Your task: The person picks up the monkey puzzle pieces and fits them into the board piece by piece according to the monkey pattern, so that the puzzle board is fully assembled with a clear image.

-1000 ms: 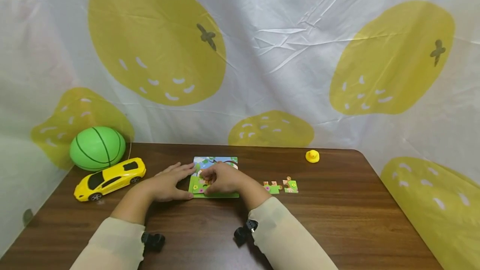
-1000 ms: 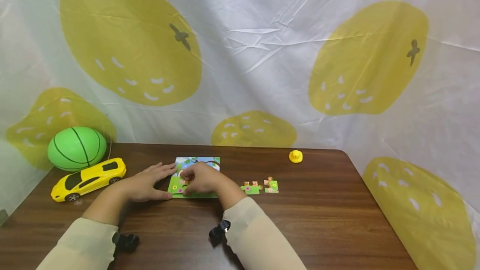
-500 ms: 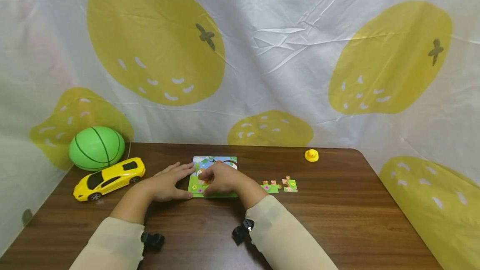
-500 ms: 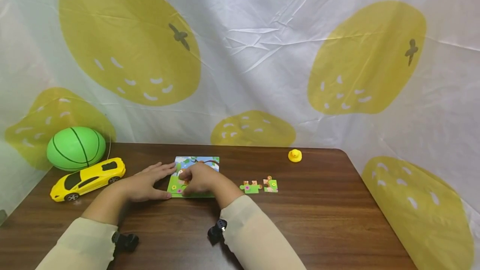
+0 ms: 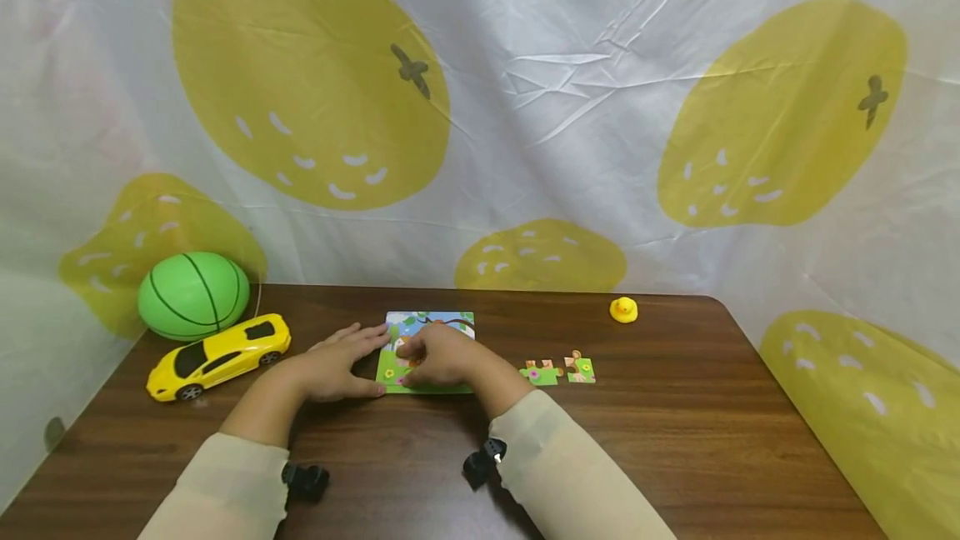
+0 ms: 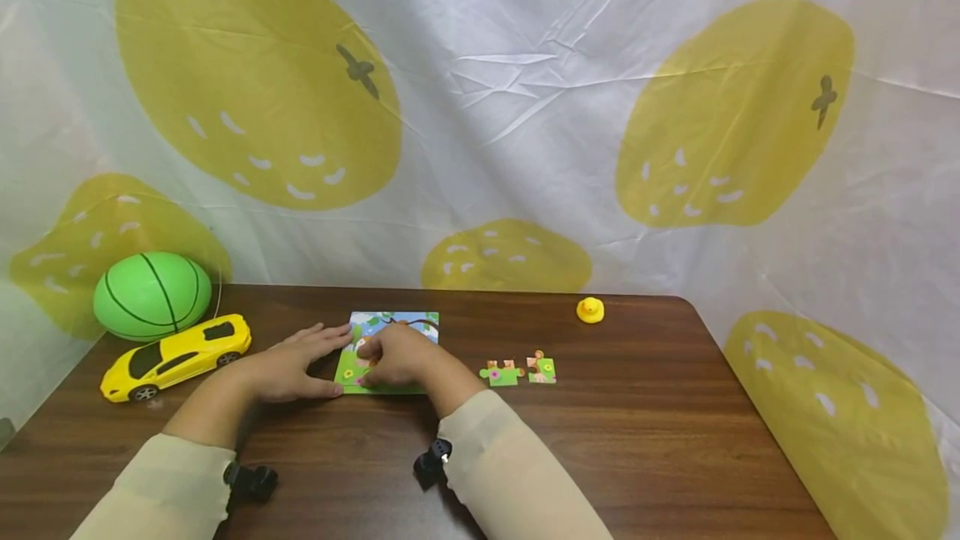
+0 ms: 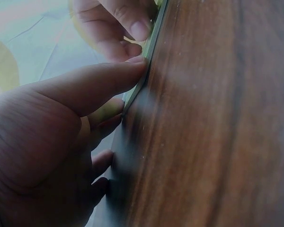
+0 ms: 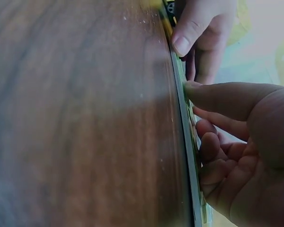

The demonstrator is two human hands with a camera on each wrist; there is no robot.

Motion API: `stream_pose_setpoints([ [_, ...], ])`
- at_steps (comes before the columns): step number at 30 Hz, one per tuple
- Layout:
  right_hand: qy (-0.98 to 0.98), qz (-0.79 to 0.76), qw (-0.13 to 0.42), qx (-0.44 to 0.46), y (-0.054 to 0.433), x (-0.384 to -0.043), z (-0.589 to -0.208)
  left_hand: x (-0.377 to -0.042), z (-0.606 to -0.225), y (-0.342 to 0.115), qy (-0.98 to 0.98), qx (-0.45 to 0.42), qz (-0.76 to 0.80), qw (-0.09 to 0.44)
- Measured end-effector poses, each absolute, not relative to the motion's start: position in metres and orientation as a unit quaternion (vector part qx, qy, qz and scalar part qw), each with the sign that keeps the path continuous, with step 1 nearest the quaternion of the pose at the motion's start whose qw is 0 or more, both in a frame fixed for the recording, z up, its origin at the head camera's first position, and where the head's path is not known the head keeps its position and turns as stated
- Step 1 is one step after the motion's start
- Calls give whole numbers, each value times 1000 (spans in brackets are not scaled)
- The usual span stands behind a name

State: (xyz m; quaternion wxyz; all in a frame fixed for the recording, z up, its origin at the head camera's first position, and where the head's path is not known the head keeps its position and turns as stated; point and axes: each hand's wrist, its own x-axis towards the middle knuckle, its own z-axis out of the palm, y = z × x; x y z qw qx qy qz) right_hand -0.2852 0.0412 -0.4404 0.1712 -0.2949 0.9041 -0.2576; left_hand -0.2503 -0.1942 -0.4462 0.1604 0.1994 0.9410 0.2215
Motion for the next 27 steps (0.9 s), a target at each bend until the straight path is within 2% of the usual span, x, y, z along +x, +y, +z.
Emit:
stream_pose_setpoints([
  [8, 910, -255, 167, -279, 38, -285, -439, -251, -446, -194, 942, 202, 219, 157],
  [15, 895, -274, 170, -308, 46, -286, -438, -251, -446, -193, 942, 203, 216, 158],
  [23, 833, -432, 222, -265, 82, -287, -428, -252, -447, -194, 943, 198, 213, 159],
  [27, 826, -458, 212, -249, 108, -287, -418, -252, -448, -193, 944, 197, 212, 160],
])
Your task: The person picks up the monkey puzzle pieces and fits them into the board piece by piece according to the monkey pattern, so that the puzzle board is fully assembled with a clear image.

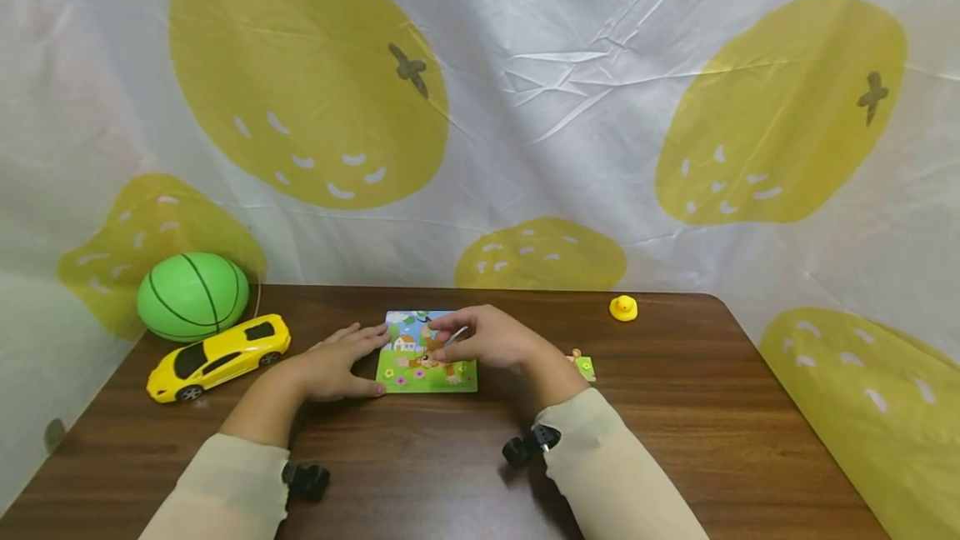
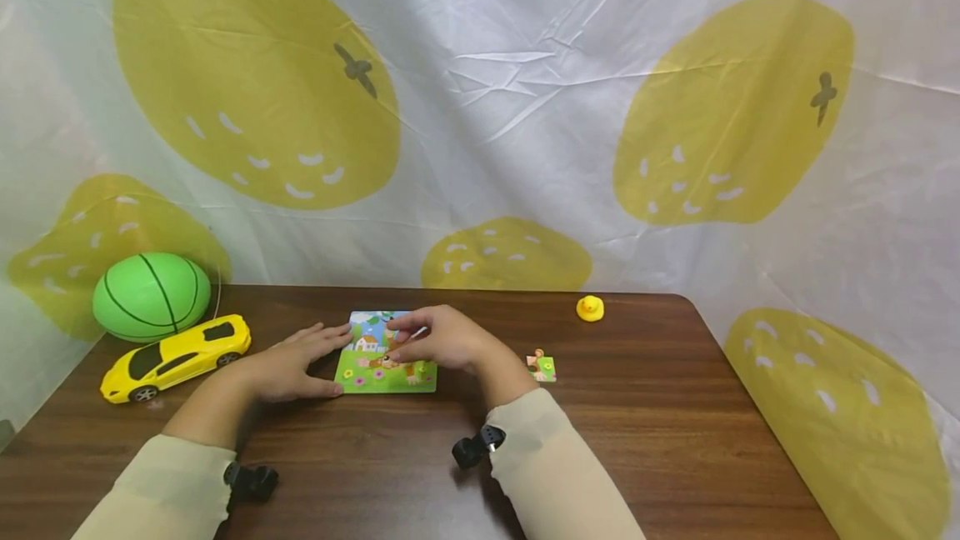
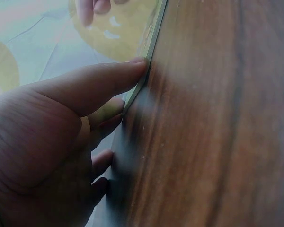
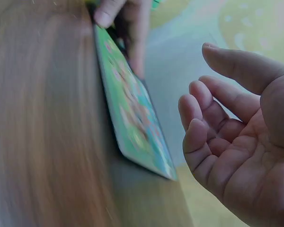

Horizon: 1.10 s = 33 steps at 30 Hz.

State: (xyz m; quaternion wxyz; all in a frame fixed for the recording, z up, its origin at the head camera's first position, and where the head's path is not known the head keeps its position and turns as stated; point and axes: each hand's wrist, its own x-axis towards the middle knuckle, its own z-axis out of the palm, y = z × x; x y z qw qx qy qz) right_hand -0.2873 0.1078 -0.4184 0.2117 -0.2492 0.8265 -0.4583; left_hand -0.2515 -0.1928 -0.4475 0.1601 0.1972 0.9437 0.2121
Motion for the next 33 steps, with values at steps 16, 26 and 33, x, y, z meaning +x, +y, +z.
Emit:
stream_pose_setpoints([
  [16, 855, -454, 172, -181, 212, -285, -416, -248, -445, -192, 943, 205, 213, 155],
  [26, 853, -461, 181, -161, 241, -288, -424, -248, -445, -193, 943, 202, 214, 153],
  [33, 869, -423, 197, -165, 249, -292, -430, -248, -445, -192, 943, 202, 212, 157],
])
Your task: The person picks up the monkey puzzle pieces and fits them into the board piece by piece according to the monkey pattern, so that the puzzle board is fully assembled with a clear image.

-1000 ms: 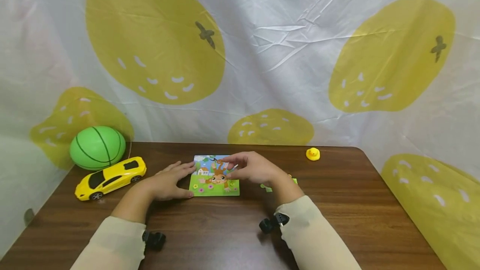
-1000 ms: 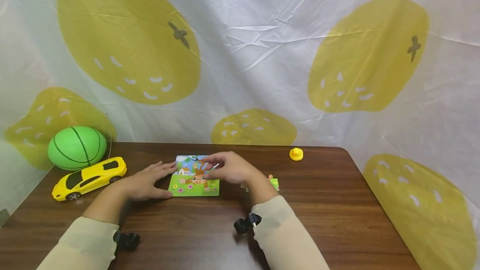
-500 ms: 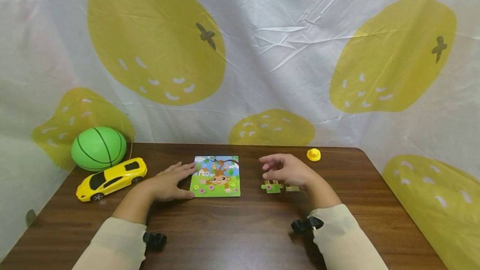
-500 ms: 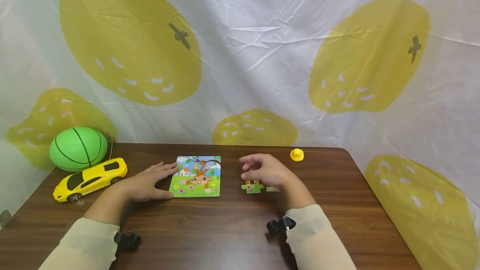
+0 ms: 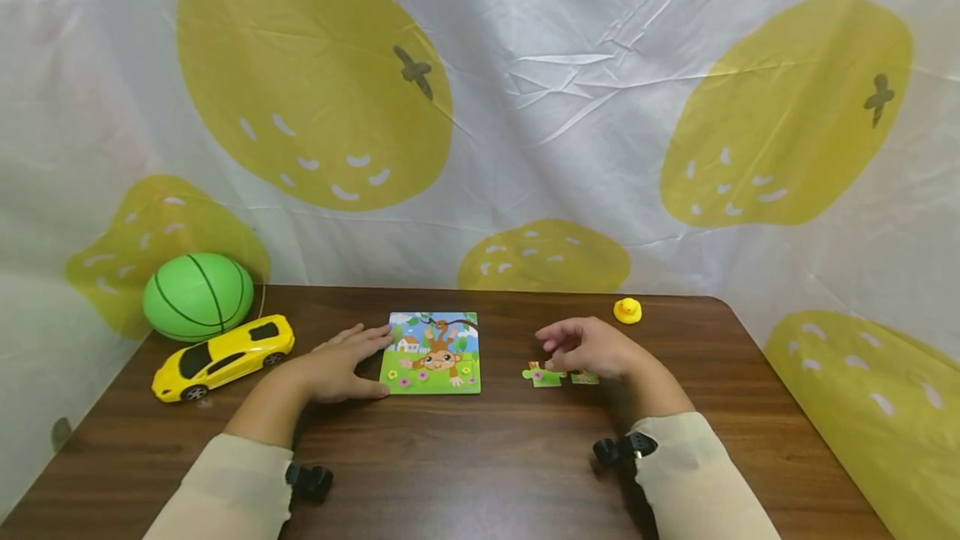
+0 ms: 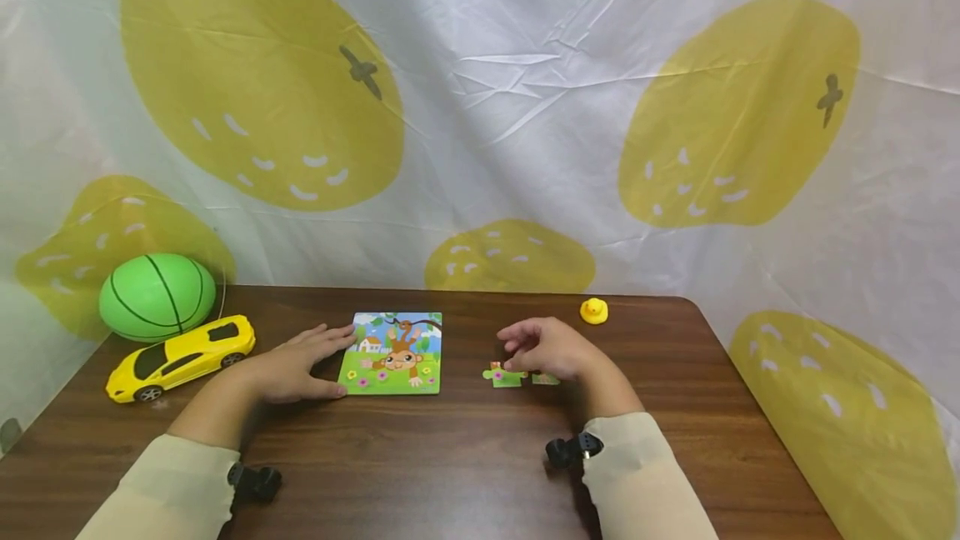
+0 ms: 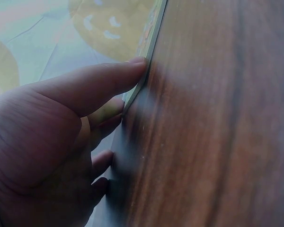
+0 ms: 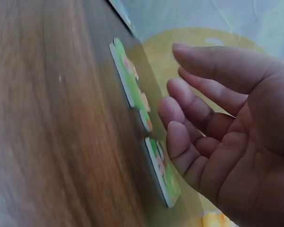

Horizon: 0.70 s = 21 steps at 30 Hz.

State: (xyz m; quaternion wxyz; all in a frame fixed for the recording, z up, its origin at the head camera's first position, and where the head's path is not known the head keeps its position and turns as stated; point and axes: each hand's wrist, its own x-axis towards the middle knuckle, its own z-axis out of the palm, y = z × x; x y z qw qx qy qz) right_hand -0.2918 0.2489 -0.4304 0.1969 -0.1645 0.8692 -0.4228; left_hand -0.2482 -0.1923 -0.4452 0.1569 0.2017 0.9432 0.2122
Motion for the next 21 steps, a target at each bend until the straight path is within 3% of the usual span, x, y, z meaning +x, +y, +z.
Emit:
stream_pose_setpoints([
  [21, 895, -342, 211, -191, 252, -296, -439, -251, -447, -193, 945, 197, 208, 160],
])
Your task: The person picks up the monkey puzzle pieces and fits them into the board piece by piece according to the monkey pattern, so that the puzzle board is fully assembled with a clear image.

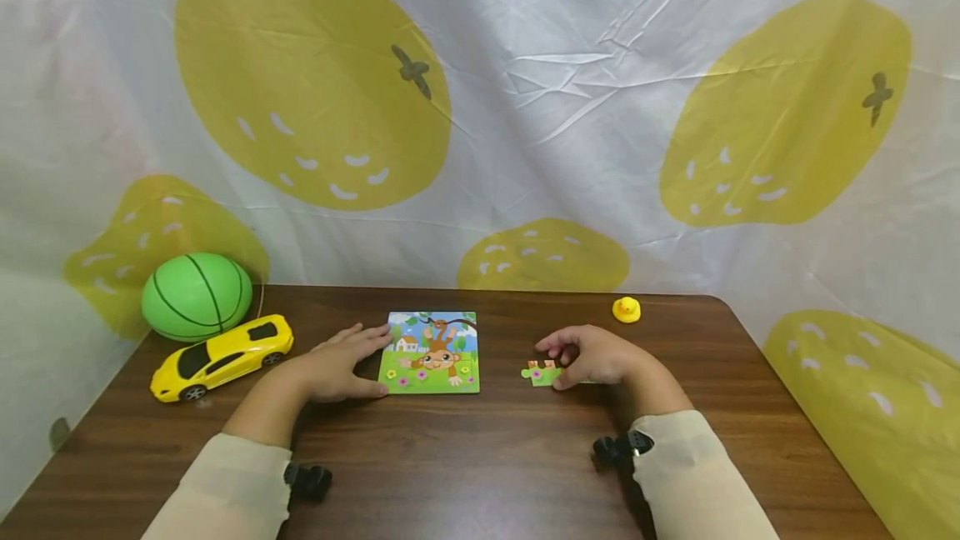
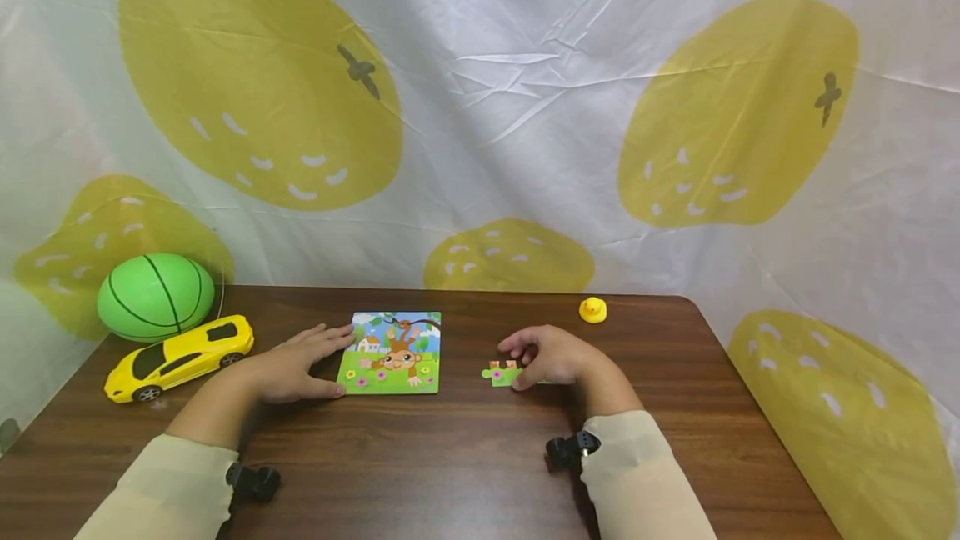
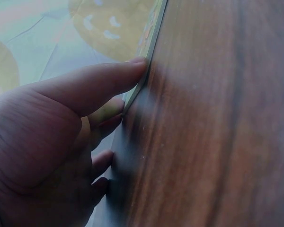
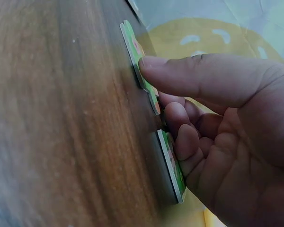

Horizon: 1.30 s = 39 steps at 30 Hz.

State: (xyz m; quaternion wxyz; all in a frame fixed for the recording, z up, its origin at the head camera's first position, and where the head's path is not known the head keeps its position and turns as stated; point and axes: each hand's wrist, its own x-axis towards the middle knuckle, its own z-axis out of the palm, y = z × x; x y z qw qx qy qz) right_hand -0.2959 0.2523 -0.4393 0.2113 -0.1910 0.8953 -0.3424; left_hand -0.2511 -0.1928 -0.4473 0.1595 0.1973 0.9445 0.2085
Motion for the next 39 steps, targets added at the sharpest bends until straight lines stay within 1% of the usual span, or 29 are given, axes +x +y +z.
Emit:
stream_pose_setpoints([
  [10, 906, -326, 196, -183, 247, -295, -439, -250, -446, -193, 945, 198, 207, 158],
  [20, 919, -304, 169, -184, 243, -290, -435, -249, -447, -193, 945, 202, 210, 151],
  [27, 913, -318, 169, -189, 240, -288, -431, -248, -446, -192, 944, 201, 212, 151],
  [32, 904, -330, 172, -210, 236, -285, -428, -249, -446, -192, 944, 203, 213, 151],
  [39, 883, -362, 174, -241, 211, -281, -422, -249, -447, -193, 944, 201, 211, 153],
])
